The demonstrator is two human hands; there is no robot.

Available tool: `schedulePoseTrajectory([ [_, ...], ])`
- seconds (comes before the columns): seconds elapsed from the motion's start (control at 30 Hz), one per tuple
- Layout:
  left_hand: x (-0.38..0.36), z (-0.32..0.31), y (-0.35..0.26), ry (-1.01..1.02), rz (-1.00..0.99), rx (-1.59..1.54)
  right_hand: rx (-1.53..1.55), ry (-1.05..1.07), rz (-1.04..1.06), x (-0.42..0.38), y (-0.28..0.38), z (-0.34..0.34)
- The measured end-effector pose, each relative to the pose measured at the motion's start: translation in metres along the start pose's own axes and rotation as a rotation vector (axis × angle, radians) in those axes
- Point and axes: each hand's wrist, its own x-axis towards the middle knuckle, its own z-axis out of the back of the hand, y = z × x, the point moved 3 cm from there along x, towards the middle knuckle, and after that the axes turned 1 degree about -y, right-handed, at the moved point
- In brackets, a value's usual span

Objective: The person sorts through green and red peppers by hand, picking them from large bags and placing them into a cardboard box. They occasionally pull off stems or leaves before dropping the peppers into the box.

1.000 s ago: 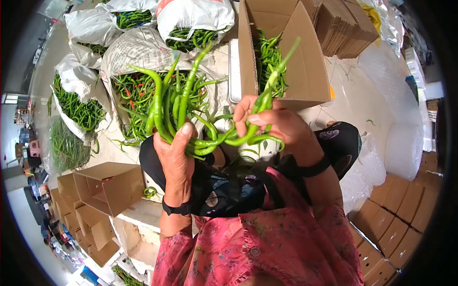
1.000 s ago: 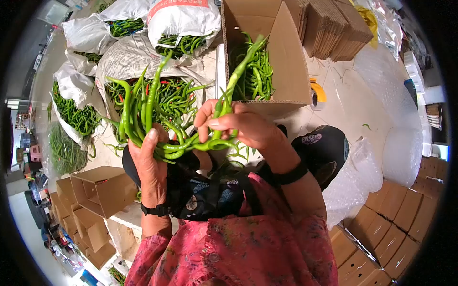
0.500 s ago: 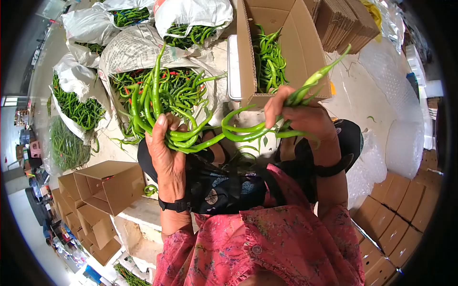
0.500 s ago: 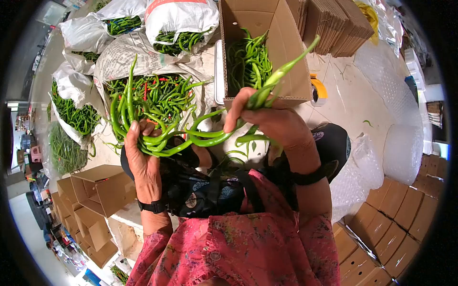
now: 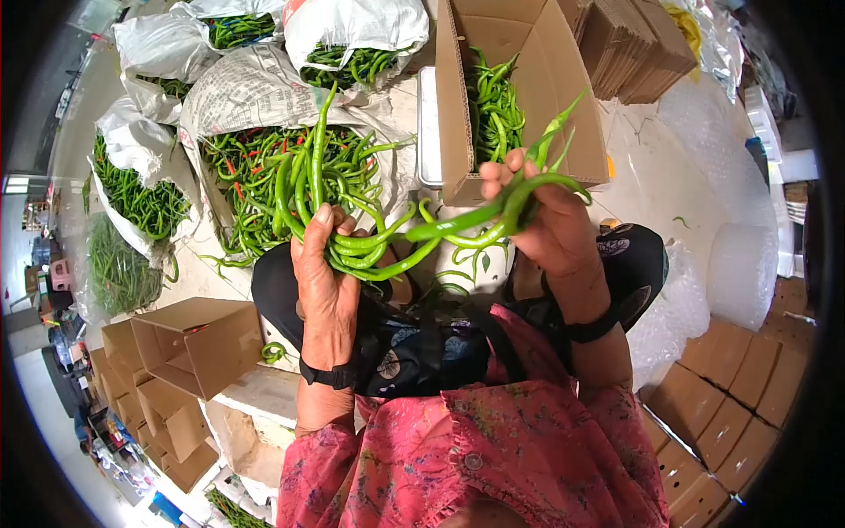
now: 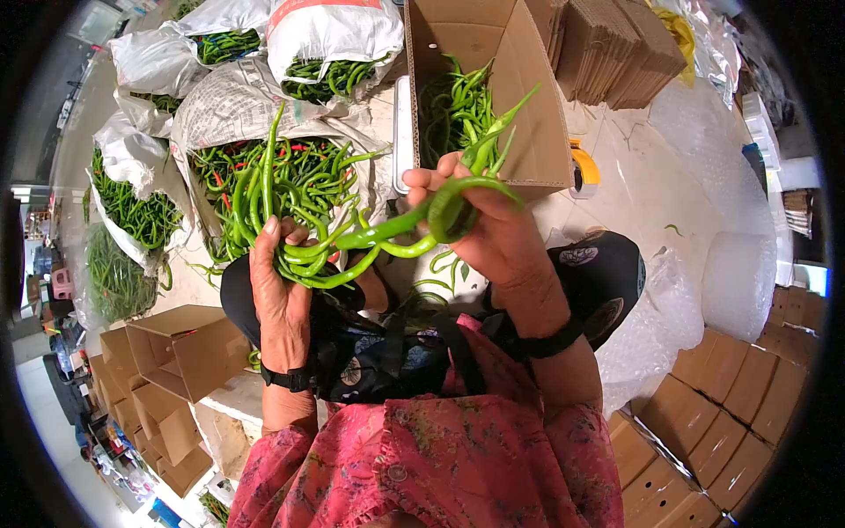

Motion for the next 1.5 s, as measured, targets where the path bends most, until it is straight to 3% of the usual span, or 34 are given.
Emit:
schedulePoseTrajectory([
  [0.1, -0.002, -0.010, 0.007, 0.046, 0.024, -0.008, -0.058, -0.068, 0.152, 0.009, -0.024, 0.000],
  [0.27, -0.001, -0.011, 0.017, -0.068, -0.032, 0.050, 0.122, 0.009, 0.167, 0.013, -0.032, -0.016],
  [0.47, -0.008, -0.007, 0.012, -0.051, 0.033, -0.044, 0.342, 0.072, 0.119, 0.012, -0.008, -0.001],
  [0.57, -0.010, -0.010, 0.004, 0.049, 0.069, -0.173, 0.091, 0.204, 0.117, 0.007, 0.015, -0.016],
  [0.7, -0.012, -0.015, 0.000, 0.109, 0.031, -0.136, -0.166, 0.114, 0.198, 0.006, 0.040, -0.015],
  [0.87, -0.016, -0.024, 0.003, 0.145, 0.031, -0.096, -0.159, 0.070, 0.348, 0.006, 0.065, -0.031],
  [0.93, -0.013, -0.026, 0.008, 0.125, 0.046, -0.098, -0.288, 0.041, 0.294, 0.010, 0.059, -0.029],
  [1.13, -0.006, -0.032, 0.016, 0.141, 0.159, -0.337, -0.189, -0.020, 0.273, 0.021, 0.044, 0.004],
  [1.33, -0.011, -0.047, 0.009, 0.008, -0.046, 0.092, -0.043, 0.098, 0.436, 0.027, 0.097, -0.036],
  [1.4, -0.007, -0.043, 0.013, 0.030, -0.023, 0.068, -0.060, 0.062, 0.492, 0.030, 0.110, -0.035],
  [1.5, -0.007, -0.037, 0.017, 0.066, 0.037, 0.017, -0.249, -0.006, 0.758, 0.029, 0.138, -0.026],
])
